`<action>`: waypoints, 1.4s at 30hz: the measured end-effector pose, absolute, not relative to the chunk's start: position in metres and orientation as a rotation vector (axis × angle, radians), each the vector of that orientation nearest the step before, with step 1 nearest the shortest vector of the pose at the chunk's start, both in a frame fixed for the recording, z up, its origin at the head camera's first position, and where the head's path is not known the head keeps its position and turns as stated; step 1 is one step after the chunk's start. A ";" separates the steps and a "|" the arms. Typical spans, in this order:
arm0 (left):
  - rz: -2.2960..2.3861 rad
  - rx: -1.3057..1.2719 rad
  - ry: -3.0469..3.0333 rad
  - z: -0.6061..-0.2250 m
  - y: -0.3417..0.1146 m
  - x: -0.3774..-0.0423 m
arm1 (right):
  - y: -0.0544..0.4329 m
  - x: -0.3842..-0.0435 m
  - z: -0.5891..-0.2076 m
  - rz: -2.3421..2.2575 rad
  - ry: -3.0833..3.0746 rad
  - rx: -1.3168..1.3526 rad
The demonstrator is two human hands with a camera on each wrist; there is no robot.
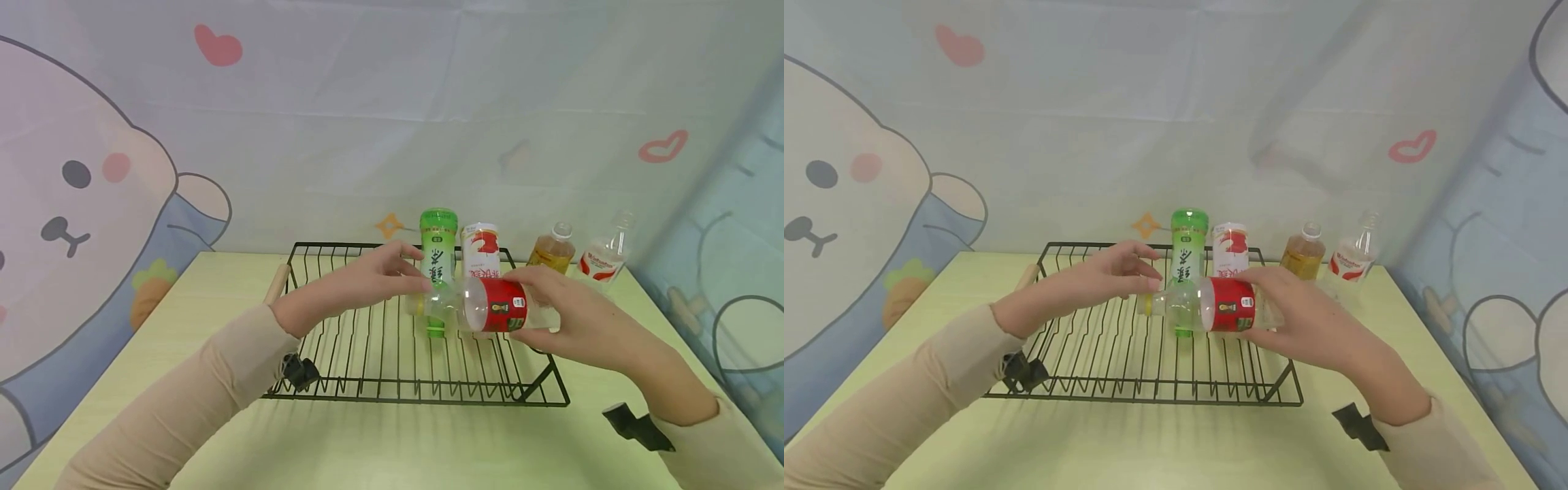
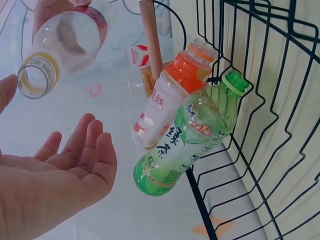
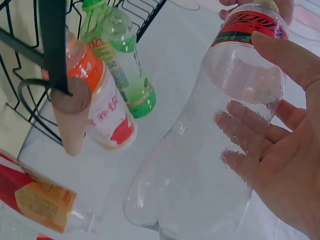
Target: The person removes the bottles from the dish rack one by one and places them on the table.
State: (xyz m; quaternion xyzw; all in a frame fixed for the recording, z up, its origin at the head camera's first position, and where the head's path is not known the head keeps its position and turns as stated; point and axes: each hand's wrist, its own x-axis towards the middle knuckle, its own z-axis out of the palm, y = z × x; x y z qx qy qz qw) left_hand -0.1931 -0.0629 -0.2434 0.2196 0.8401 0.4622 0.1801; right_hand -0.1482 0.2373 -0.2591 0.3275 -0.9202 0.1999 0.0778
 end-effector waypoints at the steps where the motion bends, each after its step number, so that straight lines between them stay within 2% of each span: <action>1: 1.318 0.620 2.373 -0.243 -0.064 -0.194 | 0.240 -0.149 -0.259 0.602 -2.746 0.977; 14: 1.424 0.514 2.393 -0.244 -0.066 -0.215 | 0.279 -0.165 -0.266 0.610 -2.481 0.934; 31: 1.518 0.421 2.440 -0.259 -0.046 -0.239 | 0.344 -0.176 -0.281 0.910 -2.589 0.403; 42: 1.544 0.275 2.447 -0.273 -0.031 -0.249 | 0.375 -0.185 -0.290 0.997 -2.601 0.077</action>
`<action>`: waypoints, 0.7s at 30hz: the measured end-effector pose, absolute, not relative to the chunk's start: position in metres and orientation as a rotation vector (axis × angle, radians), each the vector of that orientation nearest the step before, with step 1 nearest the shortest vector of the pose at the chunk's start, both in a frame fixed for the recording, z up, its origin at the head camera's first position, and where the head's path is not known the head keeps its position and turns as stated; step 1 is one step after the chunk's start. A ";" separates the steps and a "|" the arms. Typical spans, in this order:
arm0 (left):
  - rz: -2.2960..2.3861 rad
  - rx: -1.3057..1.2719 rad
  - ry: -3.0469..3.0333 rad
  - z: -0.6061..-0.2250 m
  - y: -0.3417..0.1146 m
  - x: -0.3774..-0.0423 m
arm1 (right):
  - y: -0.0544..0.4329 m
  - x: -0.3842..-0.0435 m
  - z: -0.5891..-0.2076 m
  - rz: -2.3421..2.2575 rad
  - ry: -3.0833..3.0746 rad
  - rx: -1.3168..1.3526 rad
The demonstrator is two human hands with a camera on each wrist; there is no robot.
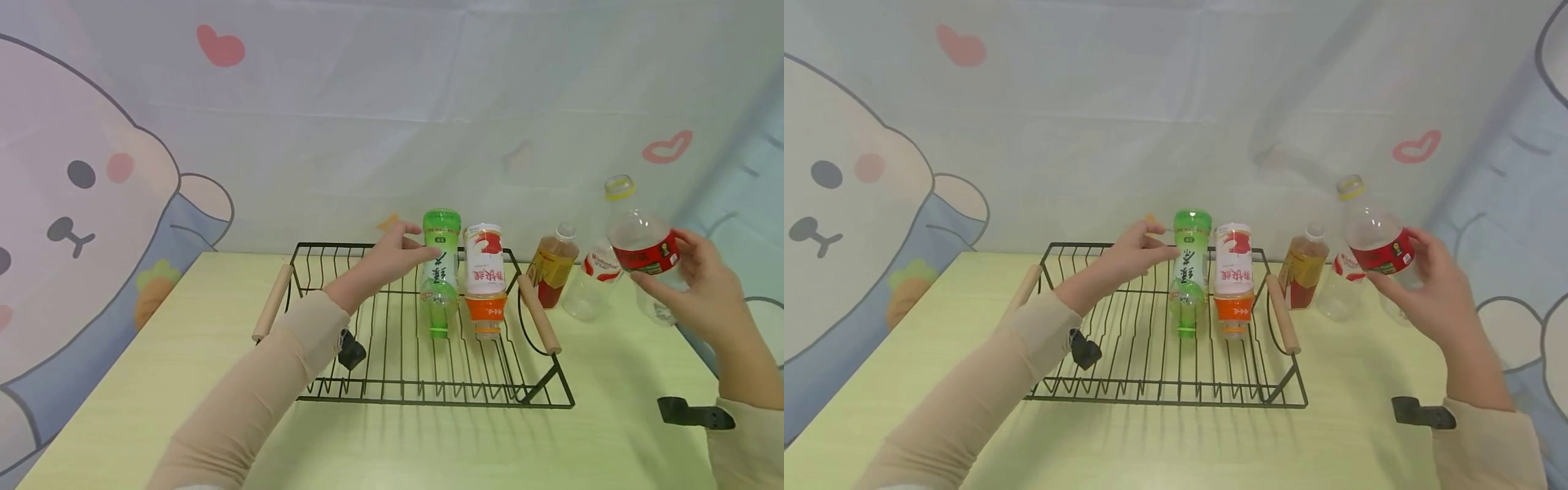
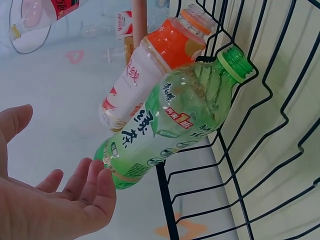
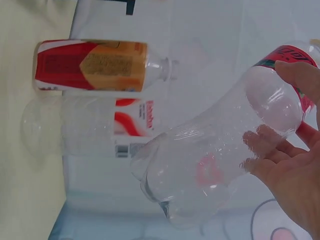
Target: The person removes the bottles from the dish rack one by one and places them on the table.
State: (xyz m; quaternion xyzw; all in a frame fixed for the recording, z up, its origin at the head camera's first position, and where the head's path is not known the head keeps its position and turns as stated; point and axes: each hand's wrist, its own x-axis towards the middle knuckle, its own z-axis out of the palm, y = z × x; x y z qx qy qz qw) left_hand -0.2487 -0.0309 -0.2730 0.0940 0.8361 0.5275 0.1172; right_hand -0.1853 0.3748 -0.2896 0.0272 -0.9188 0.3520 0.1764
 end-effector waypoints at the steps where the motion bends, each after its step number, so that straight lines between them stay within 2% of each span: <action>1: 1.542 0.265 2.454 -0.274 -0.030 -0.250 | 0.377 -0.186 -0.291 1.003 -2.588 0.060; 21: 1.549 0.101 2.490 -0.292 -0.013 -0.267 | 0.401 -0.217 -0.320 1.280 -2.371 -0.404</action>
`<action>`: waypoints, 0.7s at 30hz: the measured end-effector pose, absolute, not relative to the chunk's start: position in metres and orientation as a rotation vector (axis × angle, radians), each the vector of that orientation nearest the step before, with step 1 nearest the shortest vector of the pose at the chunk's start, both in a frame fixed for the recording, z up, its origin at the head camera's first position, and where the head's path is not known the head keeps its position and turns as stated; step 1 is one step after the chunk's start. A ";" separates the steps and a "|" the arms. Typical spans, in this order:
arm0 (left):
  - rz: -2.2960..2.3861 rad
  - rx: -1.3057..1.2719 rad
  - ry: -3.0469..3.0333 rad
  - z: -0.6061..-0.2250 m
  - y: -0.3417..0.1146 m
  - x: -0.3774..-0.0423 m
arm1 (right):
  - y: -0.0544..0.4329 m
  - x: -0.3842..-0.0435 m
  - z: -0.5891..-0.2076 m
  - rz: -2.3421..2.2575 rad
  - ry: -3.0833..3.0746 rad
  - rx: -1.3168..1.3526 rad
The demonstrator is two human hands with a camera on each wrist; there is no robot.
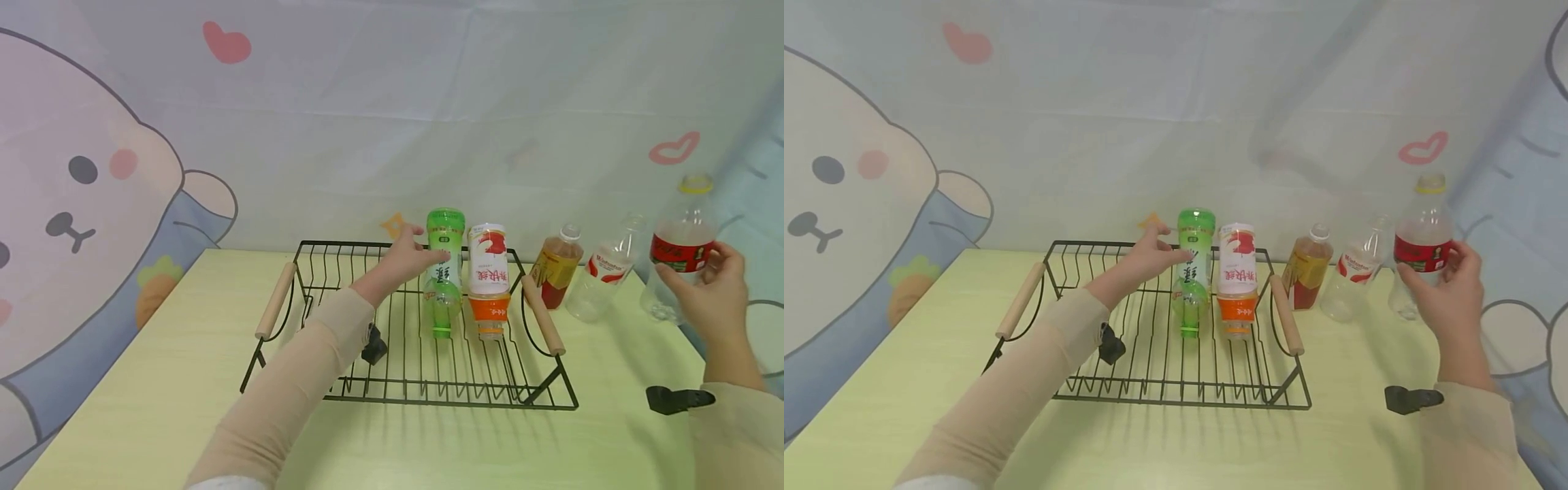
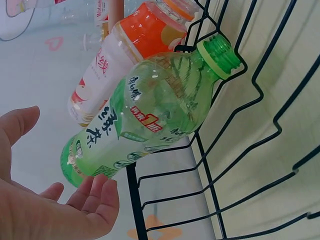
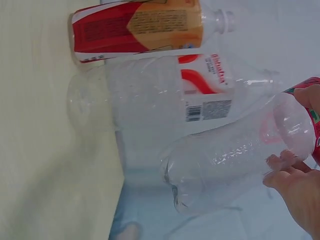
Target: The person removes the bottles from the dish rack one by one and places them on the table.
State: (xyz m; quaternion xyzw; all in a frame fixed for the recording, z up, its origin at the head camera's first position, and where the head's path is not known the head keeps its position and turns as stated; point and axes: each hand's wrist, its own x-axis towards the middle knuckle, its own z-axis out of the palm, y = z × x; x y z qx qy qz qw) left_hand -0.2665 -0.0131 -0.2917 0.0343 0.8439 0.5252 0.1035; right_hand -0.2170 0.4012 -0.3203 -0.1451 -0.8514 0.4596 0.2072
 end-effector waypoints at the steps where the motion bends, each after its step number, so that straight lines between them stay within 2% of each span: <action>1: 1.550 0.097 2.490 -0.293 -0.012 -0.267 | 0.402 -0.218 -0.322 1.295 -2.368 -0.410; 21: 1.614 0.057 2.454 -0.315 0.000 -0.274 | 0.425 -0.232 -0.358 1.493 -2.326 -0.597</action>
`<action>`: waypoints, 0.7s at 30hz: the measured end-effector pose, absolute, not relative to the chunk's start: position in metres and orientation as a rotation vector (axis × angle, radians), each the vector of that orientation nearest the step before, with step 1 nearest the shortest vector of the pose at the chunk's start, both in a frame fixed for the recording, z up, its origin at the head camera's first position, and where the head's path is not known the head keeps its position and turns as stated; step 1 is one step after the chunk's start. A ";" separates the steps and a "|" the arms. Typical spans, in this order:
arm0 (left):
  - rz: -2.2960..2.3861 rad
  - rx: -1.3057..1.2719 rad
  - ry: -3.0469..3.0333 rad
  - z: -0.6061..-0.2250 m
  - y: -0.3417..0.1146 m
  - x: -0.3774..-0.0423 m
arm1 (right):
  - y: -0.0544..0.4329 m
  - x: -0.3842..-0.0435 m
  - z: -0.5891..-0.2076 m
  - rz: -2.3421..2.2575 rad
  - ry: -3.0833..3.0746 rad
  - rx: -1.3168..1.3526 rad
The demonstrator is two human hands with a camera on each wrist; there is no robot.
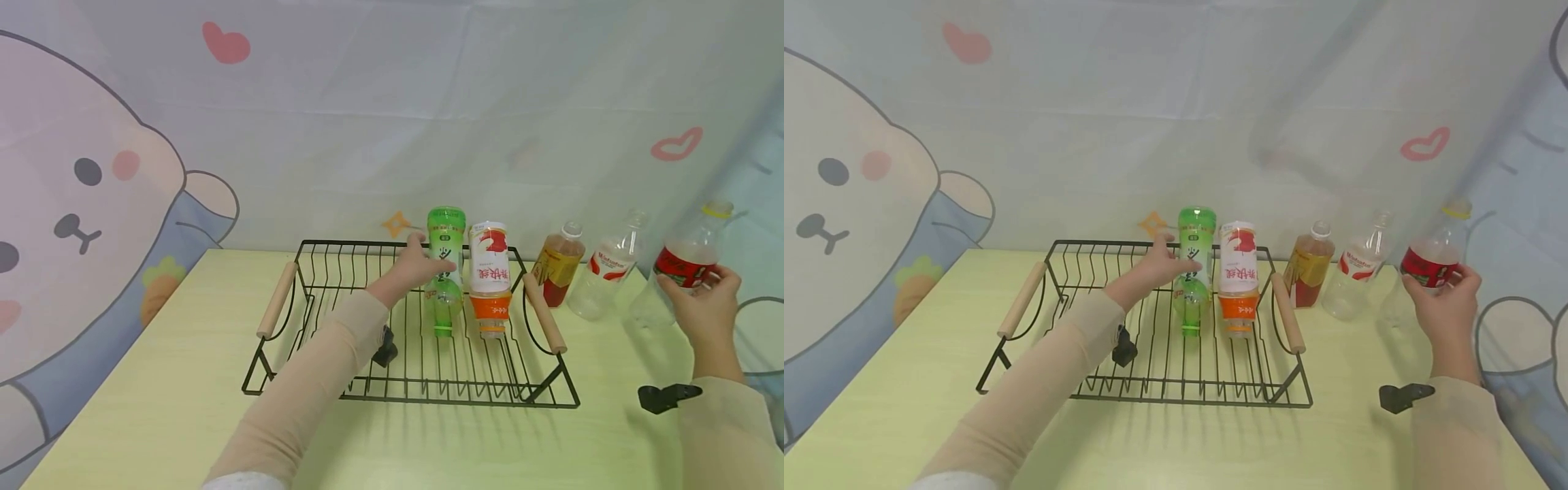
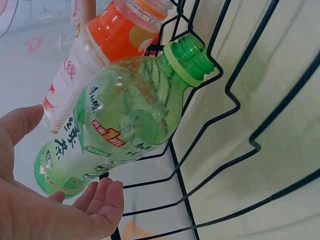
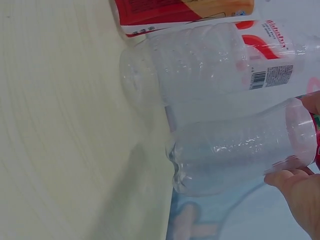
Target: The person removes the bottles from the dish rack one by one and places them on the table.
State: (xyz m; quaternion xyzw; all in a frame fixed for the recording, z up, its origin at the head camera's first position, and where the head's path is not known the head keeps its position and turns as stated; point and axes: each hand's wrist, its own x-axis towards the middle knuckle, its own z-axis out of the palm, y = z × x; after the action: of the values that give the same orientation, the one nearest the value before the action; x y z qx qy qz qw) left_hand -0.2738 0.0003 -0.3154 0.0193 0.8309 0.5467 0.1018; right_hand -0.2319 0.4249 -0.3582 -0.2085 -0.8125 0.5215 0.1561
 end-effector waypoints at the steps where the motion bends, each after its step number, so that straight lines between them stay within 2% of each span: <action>1: 1.620 0.054 2.449 -0.317 0.001 -0.275 | 0.425 -0.232 -0.359 1.496 -2.326 -0.603; 21: 1.622 0.027 2.398 -0.332 0.010 -0.277 | 0.426 -0.234 -0.372 1.521 -2.346 -0.609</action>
State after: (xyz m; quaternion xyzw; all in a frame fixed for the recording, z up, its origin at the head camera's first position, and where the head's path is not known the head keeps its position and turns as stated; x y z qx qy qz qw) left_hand -0.2768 0.0104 -0.3316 0.0094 0.8220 0.5560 0.1232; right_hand -0.2340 0.4260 -0.3719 -0.2107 -0.8119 0.5263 0.1395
